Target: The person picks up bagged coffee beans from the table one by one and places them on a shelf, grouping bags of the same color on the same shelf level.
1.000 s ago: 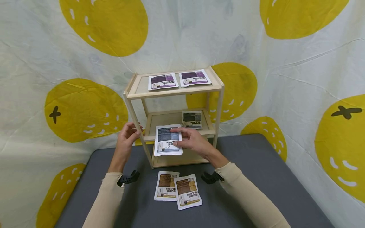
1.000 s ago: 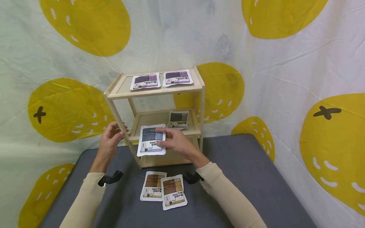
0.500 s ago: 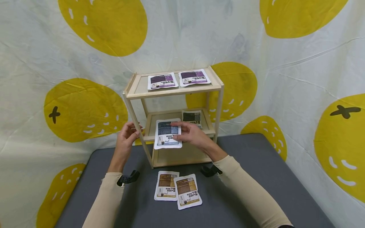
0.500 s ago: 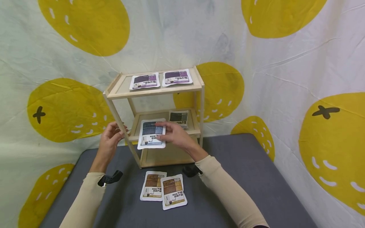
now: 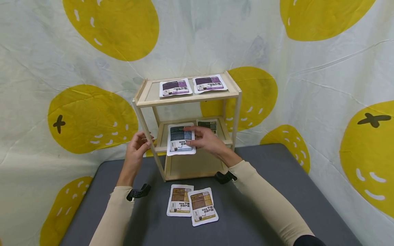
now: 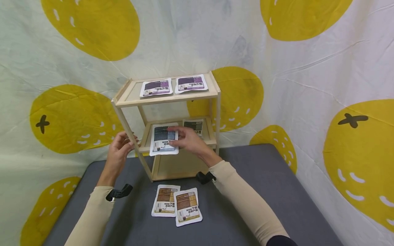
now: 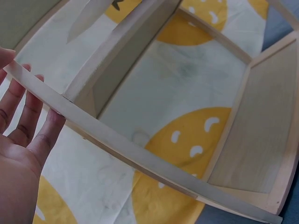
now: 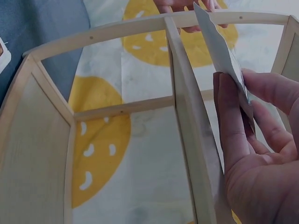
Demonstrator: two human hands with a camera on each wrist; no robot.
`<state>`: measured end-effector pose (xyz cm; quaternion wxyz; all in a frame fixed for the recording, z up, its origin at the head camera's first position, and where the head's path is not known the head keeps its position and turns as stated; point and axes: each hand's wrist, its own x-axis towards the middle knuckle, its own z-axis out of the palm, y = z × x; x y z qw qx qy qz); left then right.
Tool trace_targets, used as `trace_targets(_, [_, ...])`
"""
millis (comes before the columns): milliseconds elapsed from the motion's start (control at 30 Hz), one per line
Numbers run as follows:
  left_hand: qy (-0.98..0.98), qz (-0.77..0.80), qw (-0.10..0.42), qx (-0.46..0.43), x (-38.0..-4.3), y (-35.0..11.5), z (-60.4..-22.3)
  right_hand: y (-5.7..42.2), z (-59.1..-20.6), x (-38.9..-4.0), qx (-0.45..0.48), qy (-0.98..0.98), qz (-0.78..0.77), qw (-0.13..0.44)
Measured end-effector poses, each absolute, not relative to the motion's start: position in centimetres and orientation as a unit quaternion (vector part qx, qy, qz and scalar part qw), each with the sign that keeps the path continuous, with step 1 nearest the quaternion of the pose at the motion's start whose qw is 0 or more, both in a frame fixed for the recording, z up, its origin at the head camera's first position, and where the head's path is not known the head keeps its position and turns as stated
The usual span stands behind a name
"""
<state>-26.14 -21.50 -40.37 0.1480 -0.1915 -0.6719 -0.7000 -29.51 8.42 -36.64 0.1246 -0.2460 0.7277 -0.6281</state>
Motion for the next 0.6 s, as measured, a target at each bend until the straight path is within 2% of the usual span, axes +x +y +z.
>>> trace_targets(600, [-0.675,-0.699,0.145,-0.188,-26.2,-21.6,-40.5,7.9,-35.7,-31.5,-0.252,0.757,-0.589,0.127])
